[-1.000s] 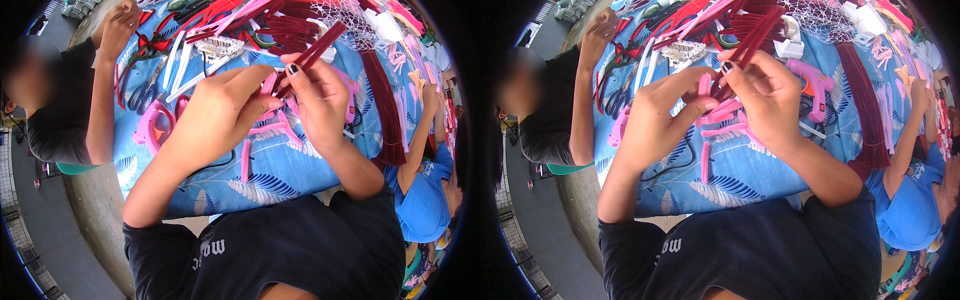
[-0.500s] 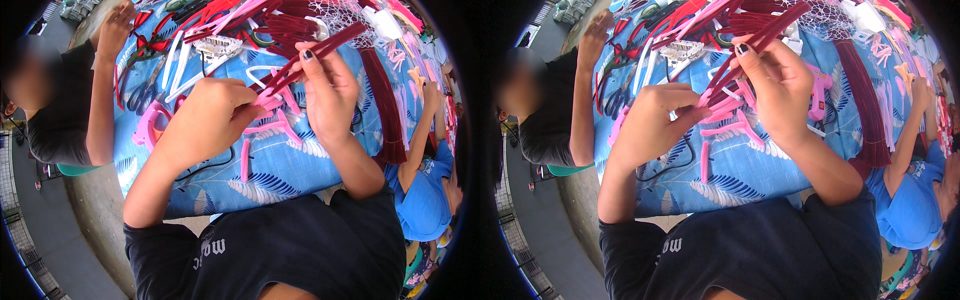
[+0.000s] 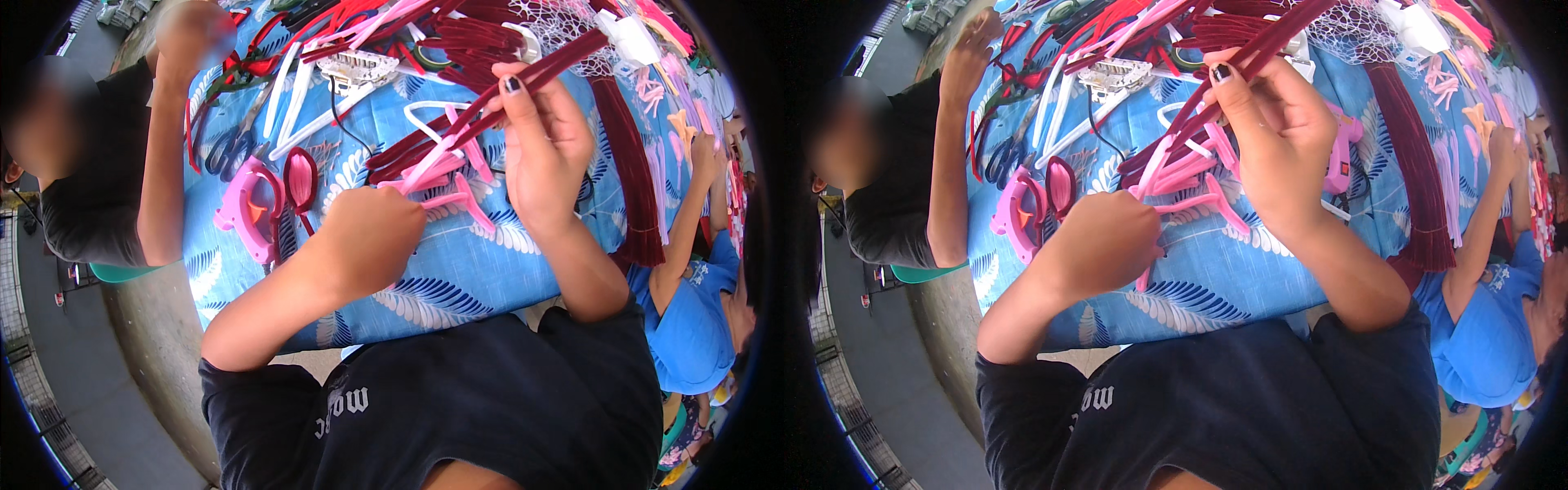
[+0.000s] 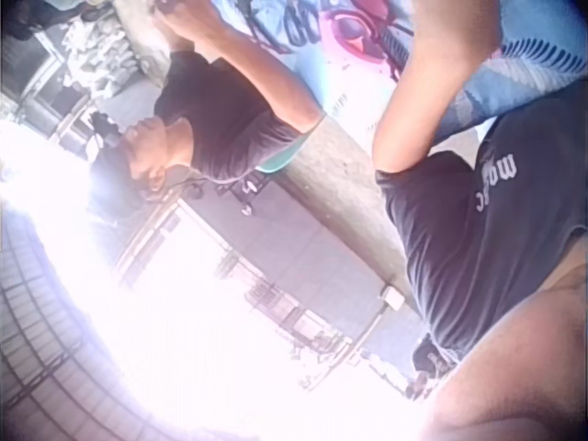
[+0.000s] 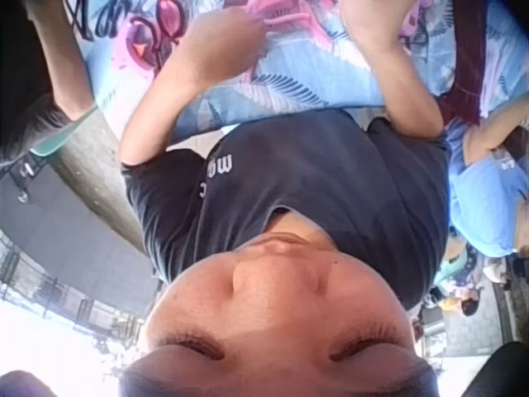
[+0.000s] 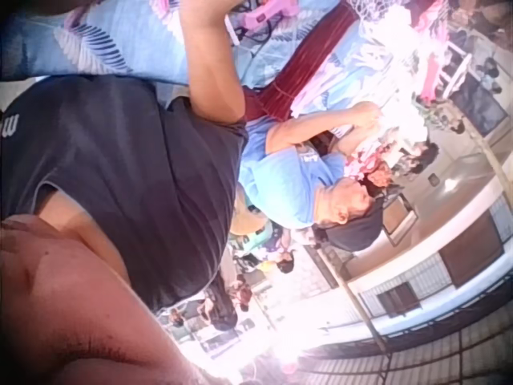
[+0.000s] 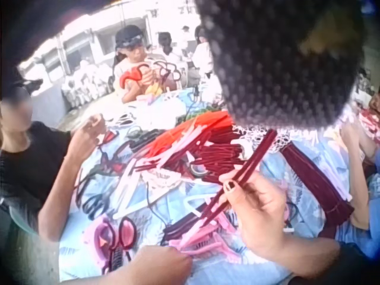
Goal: The person assembles decorative ribbon items at a table by folding pink and red ribbon strips and securing them with glue from a pink glue gun.
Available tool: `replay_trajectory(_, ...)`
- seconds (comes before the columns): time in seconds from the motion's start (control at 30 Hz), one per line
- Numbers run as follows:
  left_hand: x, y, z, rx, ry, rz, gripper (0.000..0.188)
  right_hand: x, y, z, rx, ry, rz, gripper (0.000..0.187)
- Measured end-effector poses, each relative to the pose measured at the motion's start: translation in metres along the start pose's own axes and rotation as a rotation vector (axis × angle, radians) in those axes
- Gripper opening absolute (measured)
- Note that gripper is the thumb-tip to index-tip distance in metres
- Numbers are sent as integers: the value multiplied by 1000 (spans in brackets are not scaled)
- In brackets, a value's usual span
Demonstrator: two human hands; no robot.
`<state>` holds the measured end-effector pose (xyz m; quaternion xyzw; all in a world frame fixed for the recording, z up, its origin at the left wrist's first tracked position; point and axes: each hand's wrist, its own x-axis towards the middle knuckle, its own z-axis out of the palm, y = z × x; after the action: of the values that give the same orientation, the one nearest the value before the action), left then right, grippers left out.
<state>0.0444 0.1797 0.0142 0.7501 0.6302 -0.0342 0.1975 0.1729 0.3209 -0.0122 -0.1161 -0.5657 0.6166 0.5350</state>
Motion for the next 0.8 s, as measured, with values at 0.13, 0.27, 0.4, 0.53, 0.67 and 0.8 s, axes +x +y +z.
replay_trajectory(0.13,-1,8,-4,-43,-12,35,21,-1,1,2,43,0,15,18)
replay_trajectory(0.27,-13,10,-35,-352,164,188,7,-1,2,2,39,-5,8,18)
replay_trajectory(0.4,-23,1,-60,-617,338,146,9,-3,1,0,12,-23,27,17)
replay_trajectory(0.53,-31,-14,-73,-879,382,311,13,-4,0,2,29,-33,41,17)
replay_trajectory(0.67,-14,-17,-61,-929,637,354,17,-4,0,4,31,-19,51,17)
replay_trajectory(0.8,-6,-13,-53,-902,787,196,24,-5,-2,6,44,-32,68,17)
